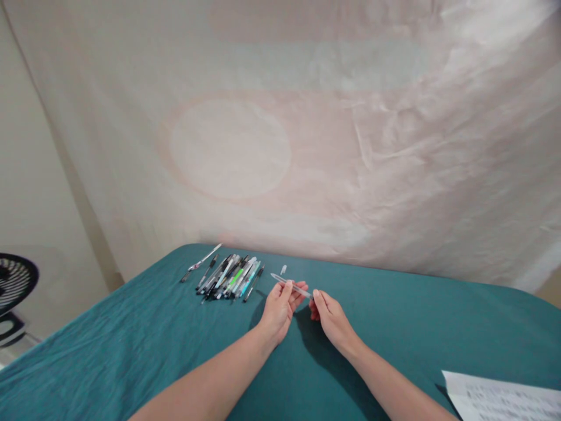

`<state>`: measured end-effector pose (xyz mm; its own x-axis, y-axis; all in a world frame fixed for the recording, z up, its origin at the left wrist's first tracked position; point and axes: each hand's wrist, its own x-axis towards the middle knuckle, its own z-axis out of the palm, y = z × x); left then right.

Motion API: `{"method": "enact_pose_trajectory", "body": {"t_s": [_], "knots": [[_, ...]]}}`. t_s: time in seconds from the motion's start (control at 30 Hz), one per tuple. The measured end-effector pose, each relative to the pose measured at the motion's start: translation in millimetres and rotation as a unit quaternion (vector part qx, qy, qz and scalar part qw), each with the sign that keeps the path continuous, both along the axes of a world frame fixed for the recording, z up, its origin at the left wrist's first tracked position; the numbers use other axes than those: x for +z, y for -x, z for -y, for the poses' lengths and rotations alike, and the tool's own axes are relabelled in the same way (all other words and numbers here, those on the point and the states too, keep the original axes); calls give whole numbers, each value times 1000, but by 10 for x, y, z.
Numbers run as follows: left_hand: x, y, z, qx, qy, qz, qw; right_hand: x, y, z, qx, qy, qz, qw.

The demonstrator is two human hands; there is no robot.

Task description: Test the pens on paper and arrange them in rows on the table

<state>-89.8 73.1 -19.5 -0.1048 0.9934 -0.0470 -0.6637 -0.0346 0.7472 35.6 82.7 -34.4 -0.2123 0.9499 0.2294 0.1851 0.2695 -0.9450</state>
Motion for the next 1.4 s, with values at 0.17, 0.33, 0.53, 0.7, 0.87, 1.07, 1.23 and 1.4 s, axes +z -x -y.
{"method": "enact_pose_trajectory", "body": {"t_s": [0.17, 0.33, 0.53, 0.7, 0.87, 1.07, 1.23, 1.4], "knots": [[7, -8, 21, 2, -15, 5, 1000, 12, 2, 8, -12, 7, 5, 1000], [17, -10, 31, -6, -22, -4, 1000, -10, -11, 10, -36, -11, 29, 999], [19, -6, 36, -13, -22, -22, 999, -22, -38, 24, -71, -58, 90, 992], [-4, -18, 13, -1, -14, -21, 1000, 2, -35, 37, -86, -88, 120, 985], [-24, -25, -2, 11, -5, -17, 1000, 25, -22, 52, -84, -107, 129, 982], [-32, -18, -4, 19, -6, -4, 1000, 26, -10, 52, -78, -121, 123, 982], [-22, -20, 1, 25, 2, -3, 1000, 29, -14, 72, -87, -128, 119, 981], [-11, -15, 5, 29, 8, -2, 1000, 24, -11, 63, -60, -73, 82, 992]]}}
